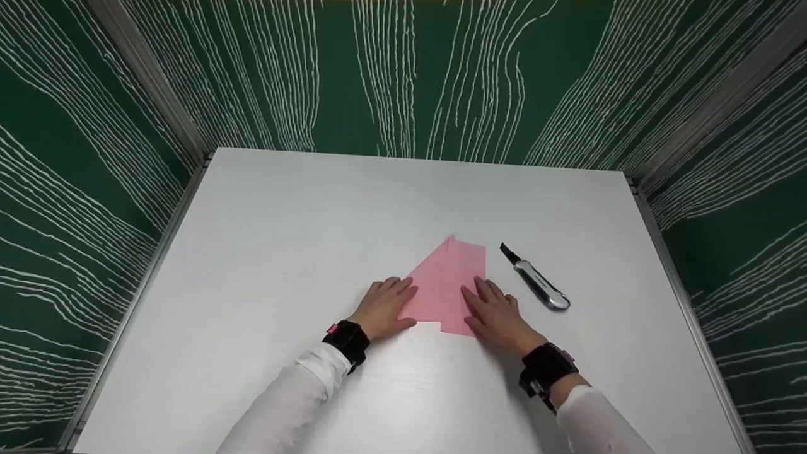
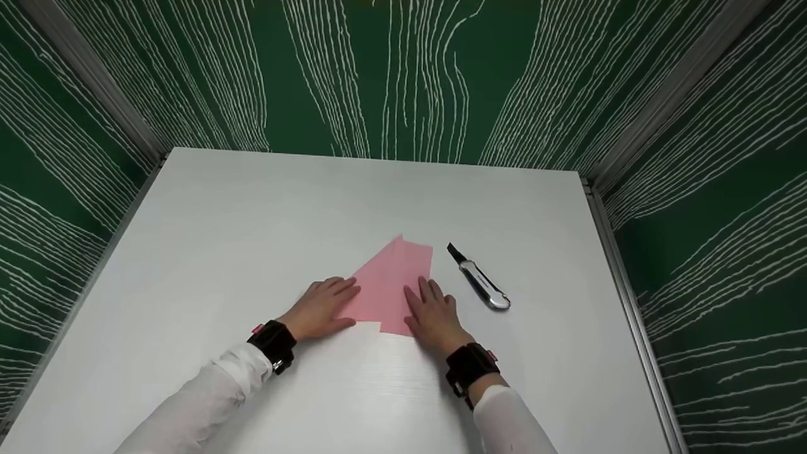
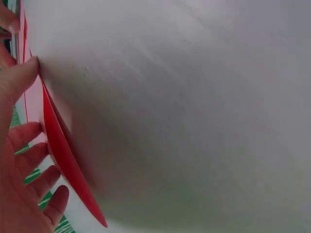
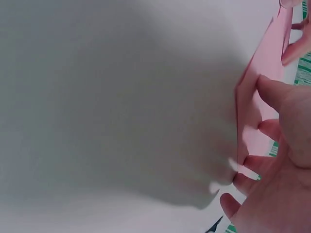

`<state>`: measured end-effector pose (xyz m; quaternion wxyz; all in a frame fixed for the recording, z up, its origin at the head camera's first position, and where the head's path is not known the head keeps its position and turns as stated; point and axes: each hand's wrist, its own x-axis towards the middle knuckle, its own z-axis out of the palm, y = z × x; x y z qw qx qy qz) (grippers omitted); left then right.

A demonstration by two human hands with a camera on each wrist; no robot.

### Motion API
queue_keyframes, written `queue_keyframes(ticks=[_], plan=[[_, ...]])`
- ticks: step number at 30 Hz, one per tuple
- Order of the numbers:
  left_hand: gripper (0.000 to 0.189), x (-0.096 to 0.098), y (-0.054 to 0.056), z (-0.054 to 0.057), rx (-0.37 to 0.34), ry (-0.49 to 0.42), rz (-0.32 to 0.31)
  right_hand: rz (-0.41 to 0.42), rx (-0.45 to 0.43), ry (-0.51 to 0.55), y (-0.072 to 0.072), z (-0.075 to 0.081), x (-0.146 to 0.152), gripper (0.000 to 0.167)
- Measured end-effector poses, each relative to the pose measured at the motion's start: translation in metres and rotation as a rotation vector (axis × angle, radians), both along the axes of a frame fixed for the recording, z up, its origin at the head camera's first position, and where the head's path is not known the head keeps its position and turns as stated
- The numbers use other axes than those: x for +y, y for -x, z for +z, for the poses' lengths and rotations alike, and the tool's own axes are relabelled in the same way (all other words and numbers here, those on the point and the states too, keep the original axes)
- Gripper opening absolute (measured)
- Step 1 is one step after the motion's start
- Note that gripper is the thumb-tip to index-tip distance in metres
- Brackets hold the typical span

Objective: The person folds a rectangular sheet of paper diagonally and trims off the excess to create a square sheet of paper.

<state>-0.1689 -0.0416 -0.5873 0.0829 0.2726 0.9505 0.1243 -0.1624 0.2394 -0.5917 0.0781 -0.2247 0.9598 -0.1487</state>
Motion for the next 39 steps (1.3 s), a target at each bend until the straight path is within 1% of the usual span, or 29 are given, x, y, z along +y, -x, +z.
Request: queue_keyframes(ticks=[3,6,9,11,15,16,17,18,19,24,27,30,34,37,39], plan=[[0.069,-0.004,0.002,-0.001,0.003,0.008,0.021,0.021,-0.039,0.006,0.000,0.004,0.009,0.058],[0.070,-0.009,0.004,-0.001,-0.015,-0.039,0.053,0.027,-0.075,0.020,0.000,0.007,0.018,0.058],[0.070,-0.014,0.005,-0.002,-0.033,-0.109,0.080,0.015,-0.073,0.046,-0.001,0.007,0.024,0.054],[0.070,-0.017,0.005,-0.004,-0.041,-0.144,0.085,-0.010,-0.023,0.076,0.000,0.005,0.025,0.047],[0.070,-0.022,0.005,-0.007,-0.044,-0.197,0.081,-0.054,0.177,0.179,0.002,0.000,0.016,0.024],[0.069,-0.023,0.005,-0.007,-0.043,-0.207,0.081,-0.062,0.213,0.206,0.003,0.001,0.012,0.019],[0.069,-0.023,0.005,-0.007,-0.042,-0.220,0.083,-0.073,0.225,0.233,0.004,0.001,0.007,0.017],[0.069,-0.024,0.005,-0.007,-0.046,-0.233,0.086,-0.084,0.210,0.269,0.004,0.003,0.002,0.016],[0.069,-0.025,0.004,-0.006,-0.050,-0.244,0.087,-0.098,0.171,0.304,0.005,0.005,-0.002,0.017],[0.068,-0.025,0.004,-0.004,-0.080,-0.263,0.096,-0.212,-0.113,0.432,0.007,0.012,-0.028,0.030],[0.067,-0.026,0.005,-0.005,-0.086,-0.261,0.099,-0.289,-0.222,0.481,0.009,0.013,-0.041,0.039],[0.066,-0.027,0.006,-0.006,-0.082,-0.259,0.092,-0.383,-0.291,0.559,0.010,0.013,-0.051,0.047],[0.064,-0.029,0.006,-0.008,-0.076,-0.264,0.072,-0.500,-0.354,0.685,0.013,0.013,-0.061,0.056],[0.062,-0.031,0.005,-0.008,-0.070,-0.263,0.056,-0.548,-0.410,0.780,0.016,0.012,-0.065,0.061],[0.060,-0.031,0.004,-0.009,-0.064,-0.264,0.042,-0.560,-0.442,0.832,0.017,0.013,-0.067,0.064]])
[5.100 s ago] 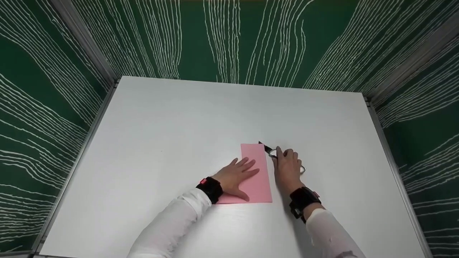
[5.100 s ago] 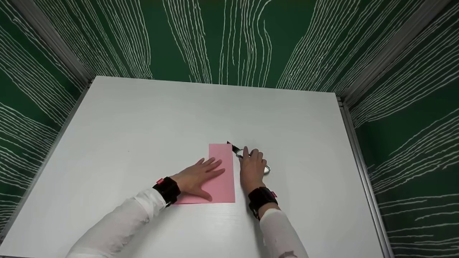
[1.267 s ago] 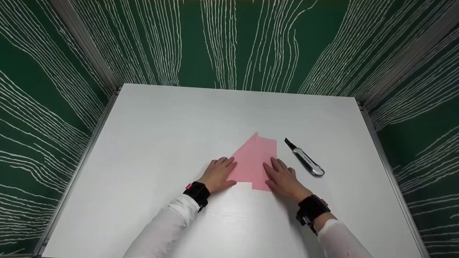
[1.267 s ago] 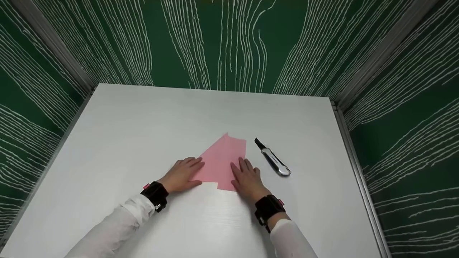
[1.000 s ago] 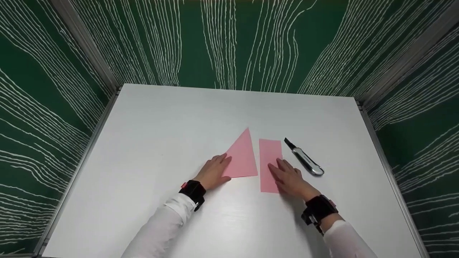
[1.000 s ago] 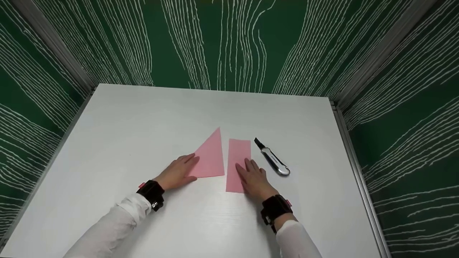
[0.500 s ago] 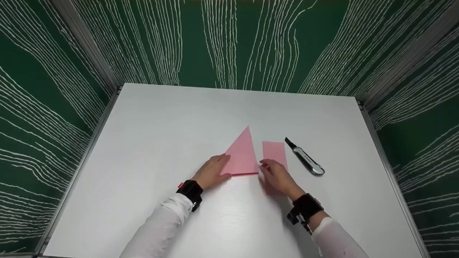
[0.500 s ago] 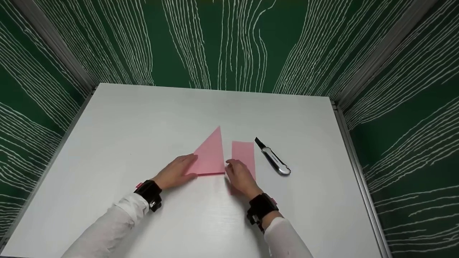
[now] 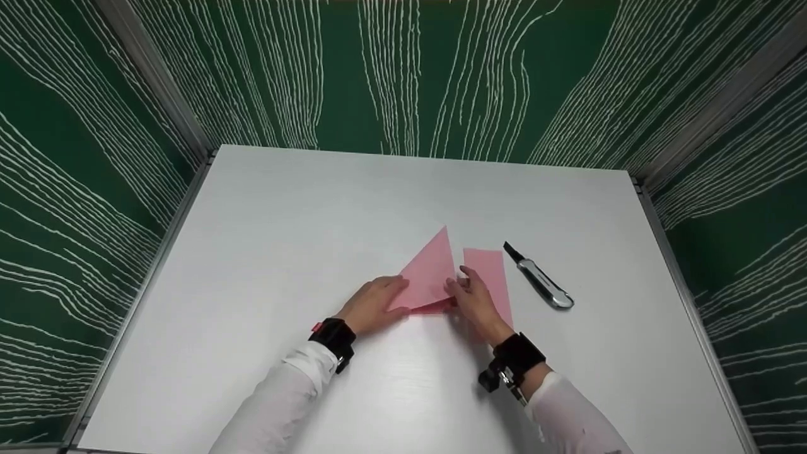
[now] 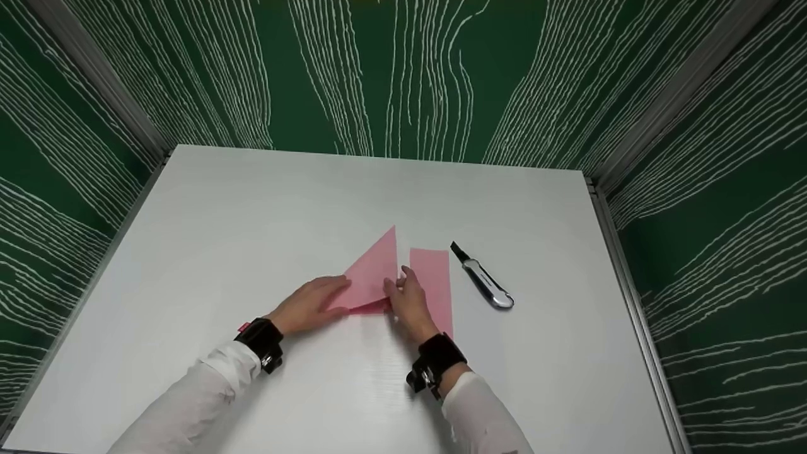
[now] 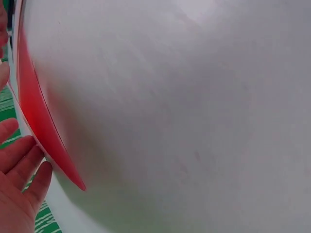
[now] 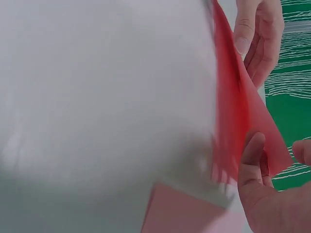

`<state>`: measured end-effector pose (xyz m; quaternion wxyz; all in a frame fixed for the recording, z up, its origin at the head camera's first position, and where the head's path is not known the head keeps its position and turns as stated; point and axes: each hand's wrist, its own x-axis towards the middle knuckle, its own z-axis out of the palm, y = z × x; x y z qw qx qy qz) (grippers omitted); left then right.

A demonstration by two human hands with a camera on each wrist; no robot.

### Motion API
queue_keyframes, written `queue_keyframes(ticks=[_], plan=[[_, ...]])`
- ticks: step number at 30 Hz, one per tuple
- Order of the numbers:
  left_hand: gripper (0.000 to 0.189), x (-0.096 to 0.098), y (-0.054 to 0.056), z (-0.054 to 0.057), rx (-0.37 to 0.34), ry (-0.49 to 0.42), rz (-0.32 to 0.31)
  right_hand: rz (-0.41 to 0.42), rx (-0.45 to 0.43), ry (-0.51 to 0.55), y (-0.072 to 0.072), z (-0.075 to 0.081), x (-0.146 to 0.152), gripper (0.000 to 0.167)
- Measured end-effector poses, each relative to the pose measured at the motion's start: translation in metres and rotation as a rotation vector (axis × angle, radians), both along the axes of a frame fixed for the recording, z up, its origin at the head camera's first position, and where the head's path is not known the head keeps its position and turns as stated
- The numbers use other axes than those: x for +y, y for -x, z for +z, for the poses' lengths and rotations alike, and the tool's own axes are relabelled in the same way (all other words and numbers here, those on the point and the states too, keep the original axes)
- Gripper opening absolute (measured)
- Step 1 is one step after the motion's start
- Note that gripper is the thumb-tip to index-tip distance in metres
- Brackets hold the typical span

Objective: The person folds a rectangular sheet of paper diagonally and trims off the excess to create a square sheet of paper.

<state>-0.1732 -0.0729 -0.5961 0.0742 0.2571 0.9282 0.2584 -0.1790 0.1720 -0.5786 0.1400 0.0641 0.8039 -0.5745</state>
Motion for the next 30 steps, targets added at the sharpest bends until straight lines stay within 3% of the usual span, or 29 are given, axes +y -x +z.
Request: queue_keyframes(ticks=[3,9,15,20,24,26,30], plan=[[0.058,0.000,-0.001,-0.001,0.022,0.004,-0.024,0.004,-0.022,0.061,0.002,0.000,-0.001,0.066],[0.063,0.001,-0.001,-0.005,0.025,-0.032,-0.007,0.007,-0.022,0.023,0.006,0.000,-0.004,0.062],[0.064,0.002,0.004,-0.006,-0.049,-0.194,0.140,0.018,0.029,0.057,0.008,0.012,-0.008,0.058],[0.057,0.003,0.011,0.001,-0.170,-0.344,0.274,0.046,0.055,0.133,0.010,0.021,-0.010,0.057],[0.065,0.002,0.014,0.013,-0.390,-0.437,0.344,0.072,0.072,0.199,0.011,0.026,-0.008,0.056],[0.075,0.001,0.014,0.019,-0.578,-0.503,0.334,0.074,0.077,0.223,0.011,0.028,-0.008,0.055],[0.090,-0.001,0.010,0.026,-0.989,-0.714,0.237,0.061,0.097,0.236,0.010,0.031,-0.008,0.051]])
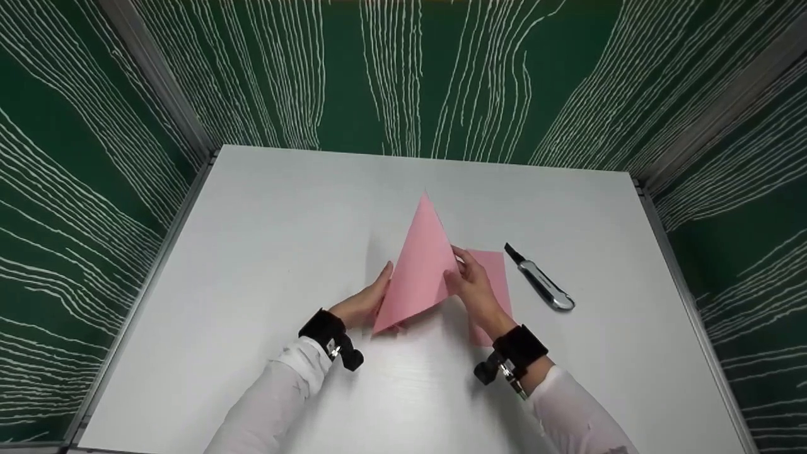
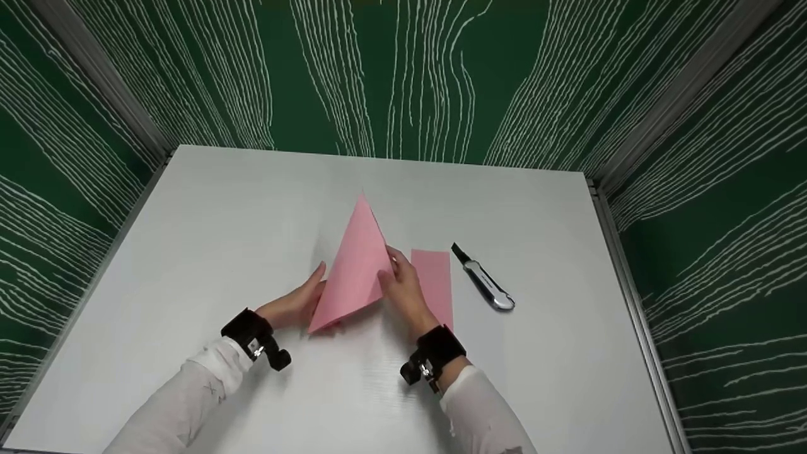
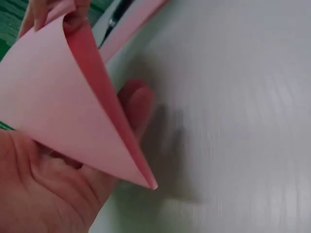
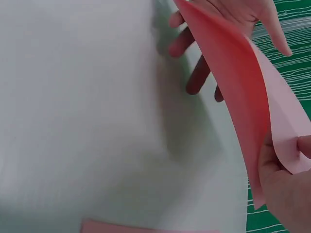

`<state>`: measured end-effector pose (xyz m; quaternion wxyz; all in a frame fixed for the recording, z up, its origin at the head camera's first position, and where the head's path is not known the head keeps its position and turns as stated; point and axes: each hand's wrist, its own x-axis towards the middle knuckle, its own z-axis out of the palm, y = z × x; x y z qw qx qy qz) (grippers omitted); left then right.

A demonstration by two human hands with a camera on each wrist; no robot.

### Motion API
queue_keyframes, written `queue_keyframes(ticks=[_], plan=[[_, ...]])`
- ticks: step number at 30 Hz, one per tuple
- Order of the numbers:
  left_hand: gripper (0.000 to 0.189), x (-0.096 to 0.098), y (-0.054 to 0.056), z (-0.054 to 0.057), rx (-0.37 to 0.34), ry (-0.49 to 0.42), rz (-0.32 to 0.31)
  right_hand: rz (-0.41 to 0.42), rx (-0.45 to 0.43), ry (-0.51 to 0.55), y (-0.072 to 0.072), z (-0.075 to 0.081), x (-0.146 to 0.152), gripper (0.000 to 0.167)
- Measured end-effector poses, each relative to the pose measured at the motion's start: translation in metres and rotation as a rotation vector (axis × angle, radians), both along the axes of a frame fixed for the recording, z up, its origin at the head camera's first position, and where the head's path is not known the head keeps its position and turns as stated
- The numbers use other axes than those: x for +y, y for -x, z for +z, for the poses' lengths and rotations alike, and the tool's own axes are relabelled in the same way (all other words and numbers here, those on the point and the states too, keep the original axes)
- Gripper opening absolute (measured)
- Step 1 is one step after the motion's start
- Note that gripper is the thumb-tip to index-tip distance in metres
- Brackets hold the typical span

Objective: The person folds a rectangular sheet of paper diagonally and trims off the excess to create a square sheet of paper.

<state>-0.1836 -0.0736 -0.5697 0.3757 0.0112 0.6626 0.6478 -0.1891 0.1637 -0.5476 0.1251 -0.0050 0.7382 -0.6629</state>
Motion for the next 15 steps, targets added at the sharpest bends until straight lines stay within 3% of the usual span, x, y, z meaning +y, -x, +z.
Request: queue_keyframes(ticks=[2,4,11,15], plan=[[0.092,-0.0001,-0.0020,0.0019,-0.105,-0.115,-0.035,-0.034,0.016,0.008,-0.0003,-0.0001,-0.0010,0.047],[0.090,0.0002,-0.0032,0.0036,-0.122,-0.156,-0.036,-0.072,0.037,0.009,-0.0005,-0.0010,-0.0022,0.042],[0.096,-0.0007,-0.0043,0.0096,-0.073,-0.037,0.064,-0.159,0.098,0.068,-0.0013,-0.0023,-0.0044,0.029],[0.081,-0.0029,-0.0014,0.0111,-0.001,-0.078,0.127,-0.189,0.118,0.022,-0.0018,-0.0006,-0.0033,0.025]])
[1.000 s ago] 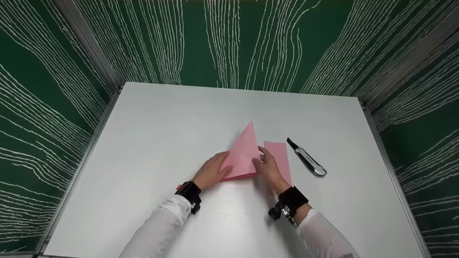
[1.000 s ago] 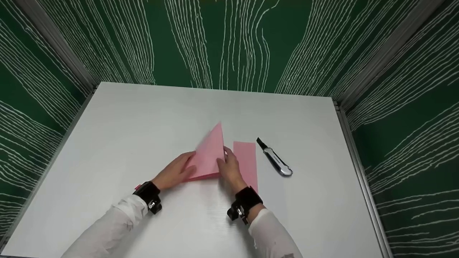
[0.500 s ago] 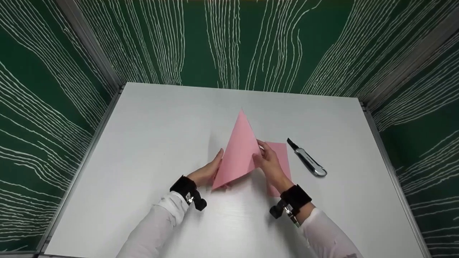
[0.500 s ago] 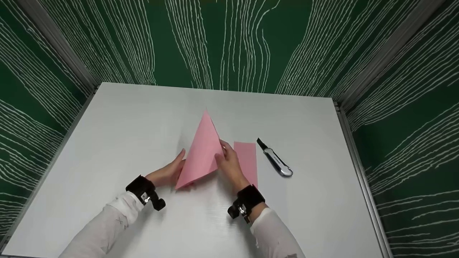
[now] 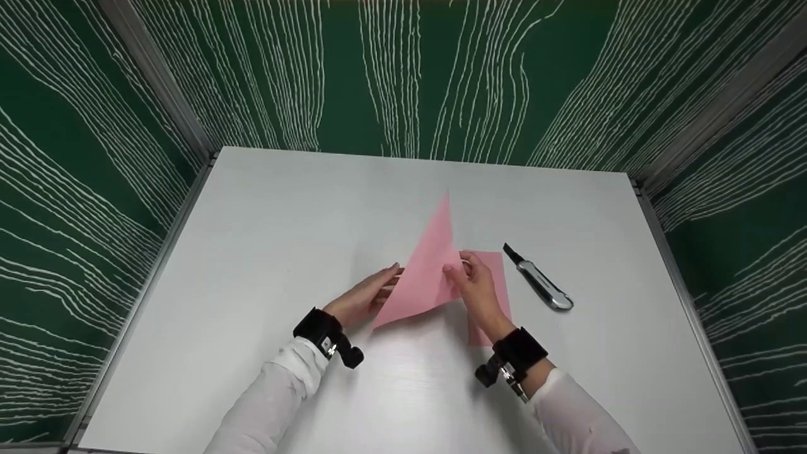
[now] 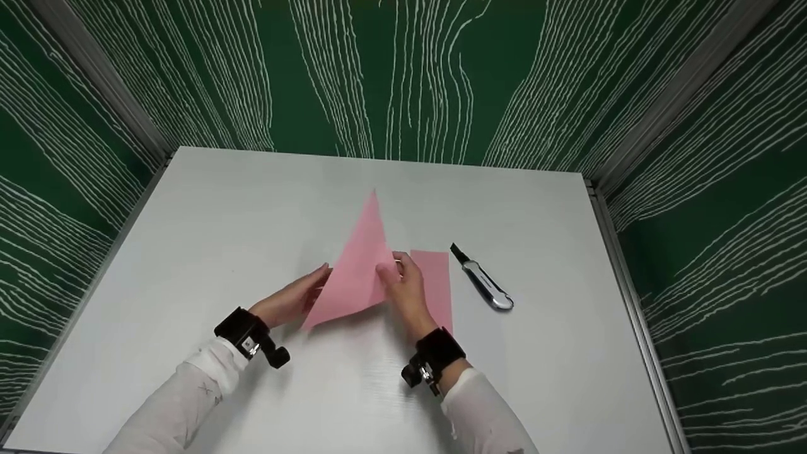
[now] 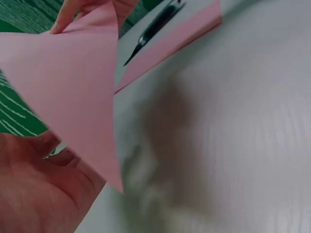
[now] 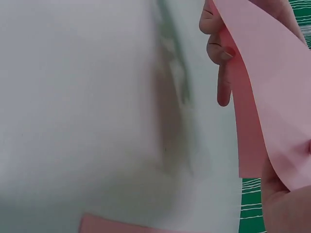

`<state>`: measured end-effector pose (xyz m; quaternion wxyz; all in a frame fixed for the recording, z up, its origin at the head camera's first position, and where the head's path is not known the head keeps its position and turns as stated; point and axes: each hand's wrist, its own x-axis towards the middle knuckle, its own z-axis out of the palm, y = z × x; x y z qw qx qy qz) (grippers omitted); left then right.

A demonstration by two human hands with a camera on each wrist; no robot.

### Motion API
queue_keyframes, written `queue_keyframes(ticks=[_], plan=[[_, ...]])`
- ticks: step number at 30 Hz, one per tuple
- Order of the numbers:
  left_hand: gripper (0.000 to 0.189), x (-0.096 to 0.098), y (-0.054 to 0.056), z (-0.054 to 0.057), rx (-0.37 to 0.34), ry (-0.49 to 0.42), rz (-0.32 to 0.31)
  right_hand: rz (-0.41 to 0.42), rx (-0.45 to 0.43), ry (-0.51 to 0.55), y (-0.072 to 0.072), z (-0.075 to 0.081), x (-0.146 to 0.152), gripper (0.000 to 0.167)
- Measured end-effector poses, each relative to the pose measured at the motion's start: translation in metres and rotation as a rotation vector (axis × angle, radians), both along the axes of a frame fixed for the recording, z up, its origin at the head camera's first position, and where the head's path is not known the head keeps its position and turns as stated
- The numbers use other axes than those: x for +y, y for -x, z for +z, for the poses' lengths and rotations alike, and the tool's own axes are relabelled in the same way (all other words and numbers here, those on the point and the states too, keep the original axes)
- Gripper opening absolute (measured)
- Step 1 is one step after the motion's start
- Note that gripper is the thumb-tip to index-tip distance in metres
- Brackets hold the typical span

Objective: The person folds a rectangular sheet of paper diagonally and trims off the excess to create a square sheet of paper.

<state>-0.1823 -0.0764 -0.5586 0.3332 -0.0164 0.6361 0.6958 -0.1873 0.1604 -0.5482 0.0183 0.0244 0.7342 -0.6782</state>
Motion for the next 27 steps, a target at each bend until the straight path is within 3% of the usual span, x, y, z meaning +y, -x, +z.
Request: queue_keyframes(ticks=[3,6,9,12,15,18,20,24,27], plan=[[0.066,-0.003,0.002,-0.001,0.082,-0.089,0.061,-0.039,-0.021,-0.032,-0.001,0.000,0.001,0.023],[0.064,-0.007,0.004,0.000,0.141,-0.150,0.153,-0.057,-0.051,-0.048,-0.002,0.003,0.002,0.021],[0.063,-0.012,0.004,0.002,0.159,-0.142,0.220,-0.049,-0.072,-0.101,-0.008,0.015,0.001,0.019],[0.062,-0.014,0.004,0.004,0.160,-0.135,0.235,-0.036,-0.076,-0.176,-0.014,0.021,0.001,0.018],[0.061,-0.016,0.004,0.005,0.198,-0.079,0.203,-0.030,-0.072,-0.253,-0.011,0.005,0.004,0.017],[0.054,-0.020,0.004,0.002,0.287,0.010,0.155,-0.006,-0.047,-0.343,-0.006,-0.015,0.009,0.017],[0.049,-0.023,0.003,-0.001,0.345,0.067,0.128,0.015,-0.049,-0.398,-0.007,-0.017,0.009,0.017],[0.041,-0.027,0.001,-0.007,0.456,0.258,0.106,0.064,-0.059,-0.477,-0.010,-0.023,0.010,0.019],[0.039,-0.027,-0.001,-0.011,0.511,0.420,0.077,0.100,-0.072,-0.520,-0.014,-0.029,0.010,0.032]])
